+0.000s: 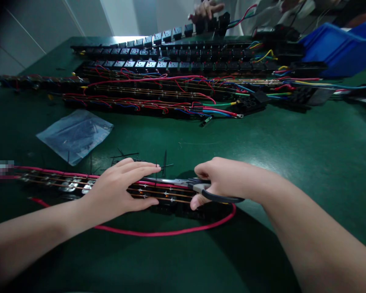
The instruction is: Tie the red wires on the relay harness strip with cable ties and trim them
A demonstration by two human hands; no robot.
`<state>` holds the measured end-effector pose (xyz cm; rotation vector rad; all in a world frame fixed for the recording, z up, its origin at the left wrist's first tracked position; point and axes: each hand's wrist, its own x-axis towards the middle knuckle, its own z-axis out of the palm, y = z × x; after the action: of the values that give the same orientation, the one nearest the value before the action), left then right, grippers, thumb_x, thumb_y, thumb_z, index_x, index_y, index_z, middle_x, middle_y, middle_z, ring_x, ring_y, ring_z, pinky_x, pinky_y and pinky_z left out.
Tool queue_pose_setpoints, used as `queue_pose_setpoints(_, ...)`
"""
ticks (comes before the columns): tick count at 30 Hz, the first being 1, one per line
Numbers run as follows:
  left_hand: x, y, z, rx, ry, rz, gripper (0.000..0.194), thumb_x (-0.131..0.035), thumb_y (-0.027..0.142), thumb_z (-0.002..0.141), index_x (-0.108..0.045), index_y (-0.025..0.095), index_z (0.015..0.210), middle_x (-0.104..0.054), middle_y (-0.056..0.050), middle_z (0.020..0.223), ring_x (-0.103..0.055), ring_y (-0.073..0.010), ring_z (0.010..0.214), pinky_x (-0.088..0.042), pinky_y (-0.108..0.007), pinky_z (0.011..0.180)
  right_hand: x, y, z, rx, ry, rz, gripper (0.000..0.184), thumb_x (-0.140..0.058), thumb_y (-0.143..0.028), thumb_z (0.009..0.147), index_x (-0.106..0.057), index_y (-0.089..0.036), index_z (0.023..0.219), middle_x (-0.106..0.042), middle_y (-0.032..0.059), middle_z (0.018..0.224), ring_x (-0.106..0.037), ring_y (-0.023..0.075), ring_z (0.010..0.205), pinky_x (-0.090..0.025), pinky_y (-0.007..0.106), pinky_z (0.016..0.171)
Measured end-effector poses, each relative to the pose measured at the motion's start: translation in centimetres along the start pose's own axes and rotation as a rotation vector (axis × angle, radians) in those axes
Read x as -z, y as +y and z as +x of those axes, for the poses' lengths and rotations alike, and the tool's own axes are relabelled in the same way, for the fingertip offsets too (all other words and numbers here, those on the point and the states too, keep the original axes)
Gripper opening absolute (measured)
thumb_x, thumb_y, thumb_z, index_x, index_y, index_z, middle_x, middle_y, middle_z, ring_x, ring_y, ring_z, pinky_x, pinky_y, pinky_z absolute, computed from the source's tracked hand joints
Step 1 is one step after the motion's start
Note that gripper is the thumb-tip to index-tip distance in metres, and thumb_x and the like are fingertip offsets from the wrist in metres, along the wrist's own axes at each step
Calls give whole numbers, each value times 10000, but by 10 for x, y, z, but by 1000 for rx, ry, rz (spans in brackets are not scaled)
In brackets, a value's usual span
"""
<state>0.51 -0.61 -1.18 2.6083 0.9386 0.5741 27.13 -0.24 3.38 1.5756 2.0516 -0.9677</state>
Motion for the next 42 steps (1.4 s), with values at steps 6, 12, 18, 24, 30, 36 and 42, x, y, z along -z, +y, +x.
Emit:
queue_pose_setpoints(6, 1, 0, 1, 13, -24, 15, 548, -699, 436, 817, -588, 160, 1278, -652, -59, 1287, -607, -244, 1053, -507, -415, 933, -1, 6, 4, 27, -6, 34, 565, -678, -766, 572, -500, -238, 666, -519, -22, 614, -447, 164, 549, -247, 290, 469)
queue_pose_setpoints(12, 2, 1, 2, 0, -60, 80, 619, -683, 460, 822, -547, 132, 1328, -586, -96, 1363, -543, -263, 1117, -497, -441, 976, -1, 7, 4, 26, -30, 55, 561, -660, -766, 600, -524, -232, 701, -538, -18, 639, -470, 165, 570, -269, 280, 484)
queue_pose_setpoints(18, 5, 4, 3, 42, -80, 128, 618, -681, 465, 820, -542, 146, 1330, -489, -125, 1445, -467, -311, 1225, -451, -520, 1037, -1, 6, 4, 25, -46, 53, 586, -633, -797, 611, -523, -231, 717, -545, -13, 656, -485, 174, 587, -281, 283, 495)
queue_pose_setpoints(24, 6, 5, 3, 52, -86, 126, 670, -693, 470, 811, -502, 136, 1359, -478, -124, 1442, -446, -295, 1235, -432, -498, 1066, -1, 8, 4, 34, -59, 66, 595, -629, -802, 613, -538, -228, 738, -548, -11, 672, -494, 174, 603, -290, 279, 508)
queue_pose_setpoints(30, 4, 7, 0, 74, -11, 184, 713, -728, 487, 772, -473, 181, 1364, -406, -152, 1418, -419, -320, 1232, -440, -511, 1032, -1, 7, 3, 32, -56, 58, 602, -623, -806, 614, -549, -224, 749, -566, -5, 685, -504, 176, 607, -289, 275, 505)
queue_pose_setpoints(36, 22, 21, -7, 87, -67, 414, 607, -762, 473, 744, -550, 138, 1203, -558, -154, 1181, -559, -313, 993, -533, -510, 830, 0, 6, 1, 55, -55, 58, 591, -629, -791, 626, -552, -220, 756, -580, 0, 685, -516, 173, 600, -276, 270, 500)
queue_pose_setpoints(42, 45, 32, -18, -105, -190, 599, 168, -585, 54, 739, -673, 112, 869, -629, -90, 751, -589, -239, 616, -533, -405, 545, 0, 7, 1, 59, -63, 52, 594, -623, -798, 631, -545, -223, 754, -581, 1, 691, -527, 176, 603, -287, 274, 491)
